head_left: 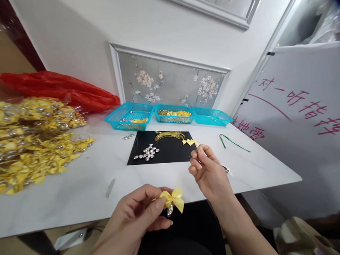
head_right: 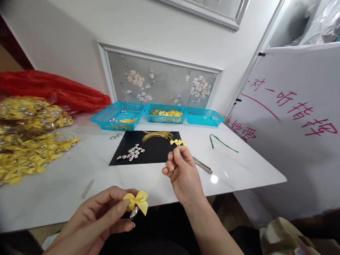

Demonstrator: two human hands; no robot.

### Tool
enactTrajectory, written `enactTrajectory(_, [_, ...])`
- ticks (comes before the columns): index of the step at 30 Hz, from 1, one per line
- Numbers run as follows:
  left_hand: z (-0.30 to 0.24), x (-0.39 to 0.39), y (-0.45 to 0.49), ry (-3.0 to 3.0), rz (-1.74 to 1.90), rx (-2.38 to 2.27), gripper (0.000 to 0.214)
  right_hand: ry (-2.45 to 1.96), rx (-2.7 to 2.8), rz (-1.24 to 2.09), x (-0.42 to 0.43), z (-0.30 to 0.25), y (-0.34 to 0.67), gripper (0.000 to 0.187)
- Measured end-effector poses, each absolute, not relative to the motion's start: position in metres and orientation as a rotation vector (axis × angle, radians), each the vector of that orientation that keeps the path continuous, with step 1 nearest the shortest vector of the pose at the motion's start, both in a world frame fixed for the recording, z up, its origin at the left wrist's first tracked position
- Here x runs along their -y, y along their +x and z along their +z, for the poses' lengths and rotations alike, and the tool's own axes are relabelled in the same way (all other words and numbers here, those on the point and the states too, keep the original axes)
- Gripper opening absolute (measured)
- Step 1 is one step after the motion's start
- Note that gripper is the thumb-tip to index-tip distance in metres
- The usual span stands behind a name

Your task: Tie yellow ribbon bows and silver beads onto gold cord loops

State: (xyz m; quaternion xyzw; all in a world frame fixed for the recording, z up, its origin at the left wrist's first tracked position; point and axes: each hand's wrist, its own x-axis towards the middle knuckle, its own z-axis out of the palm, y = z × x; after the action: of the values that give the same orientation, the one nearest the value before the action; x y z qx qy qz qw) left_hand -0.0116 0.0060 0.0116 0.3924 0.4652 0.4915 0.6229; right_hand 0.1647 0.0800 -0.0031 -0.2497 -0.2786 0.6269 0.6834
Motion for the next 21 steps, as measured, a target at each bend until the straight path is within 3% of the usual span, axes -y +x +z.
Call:
enactTrajectory(14, [0.002,-0.010,-0.020,1.081,1.014,-1.043,0.023,-0.630,0.661,1.282,-0.092,-0.009,0.182,0.043])
enactTrajectory(21, [0.003,-0.009,-0.019,1.016,1.032,-1.049,0.024,-0.689,0.941,1.408,-0.066,-0.008,0.173,0.028])
